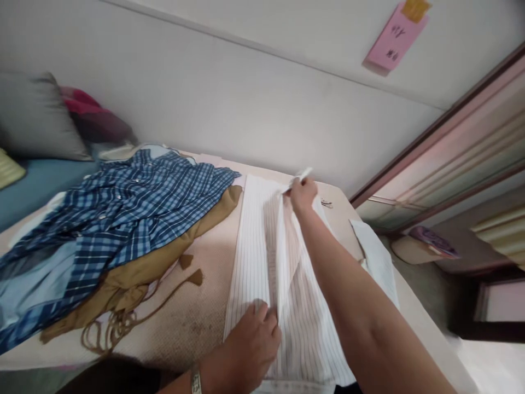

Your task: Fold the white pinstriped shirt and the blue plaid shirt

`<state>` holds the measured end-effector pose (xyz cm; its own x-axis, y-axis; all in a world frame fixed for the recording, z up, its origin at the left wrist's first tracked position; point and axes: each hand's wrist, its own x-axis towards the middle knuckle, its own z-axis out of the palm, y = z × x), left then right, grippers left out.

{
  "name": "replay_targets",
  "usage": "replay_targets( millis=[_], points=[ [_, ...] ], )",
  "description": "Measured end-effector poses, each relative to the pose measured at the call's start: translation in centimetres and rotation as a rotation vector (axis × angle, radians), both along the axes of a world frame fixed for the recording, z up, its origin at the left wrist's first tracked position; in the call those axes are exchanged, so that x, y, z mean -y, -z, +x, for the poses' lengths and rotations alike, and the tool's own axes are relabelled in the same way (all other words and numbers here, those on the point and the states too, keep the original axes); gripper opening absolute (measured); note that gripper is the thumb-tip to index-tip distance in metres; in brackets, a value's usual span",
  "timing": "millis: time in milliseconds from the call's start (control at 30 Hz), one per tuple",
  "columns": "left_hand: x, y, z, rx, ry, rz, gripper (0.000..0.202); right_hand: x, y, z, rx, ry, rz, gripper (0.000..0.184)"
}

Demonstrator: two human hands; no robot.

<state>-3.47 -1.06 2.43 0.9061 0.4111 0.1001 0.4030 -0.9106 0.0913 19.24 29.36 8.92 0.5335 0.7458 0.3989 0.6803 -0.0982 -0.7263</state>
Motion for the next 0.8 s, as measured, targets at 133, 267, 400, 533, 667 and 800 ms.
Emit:
replay_targets(
  millis=[133, 267, 400, 533, 667, 800],
  points=[
    [-0.6, 0.5, -0.3, 0.037, 0.026, -0.033, 0.033, -1.4, 5.0, -5.6, 0.070, -0.100, -0.261, 0.016],
    [-0.5, 1.4, -0.1, 0.069, -0.018, -0.066, 0.030, -0.2, 7.7, -6.9, 0.166, -0.192, -0.415, 0.016],
    [0.2, 3.1, 0.8, 0.152, -0.147, -0.043, 0.019, -0.6, 7.7, -5.9, 0.303, -0.170, -0.490, 0.025],
    [0.6, 6.3, 2.4, 0.308, -0.218, 0.130, 0.036, -3.7, 7.4, -6.2, 0.455, -0.254, -0.512, 0.041],
    [0.4, 9.2, 3.4, 0.413, -0.214, 0.225, 0.021, -7.3, 7.8, -7.4, 0.578, -0.445, -0.580, 0.058],
    [0.7, 8.8, 2.8, 0.362, -0.233, 0.076, 0.012, -9.7, 8.0, -7.3, 0.654, -0.501, -0.690, 0.039]
  ],
)
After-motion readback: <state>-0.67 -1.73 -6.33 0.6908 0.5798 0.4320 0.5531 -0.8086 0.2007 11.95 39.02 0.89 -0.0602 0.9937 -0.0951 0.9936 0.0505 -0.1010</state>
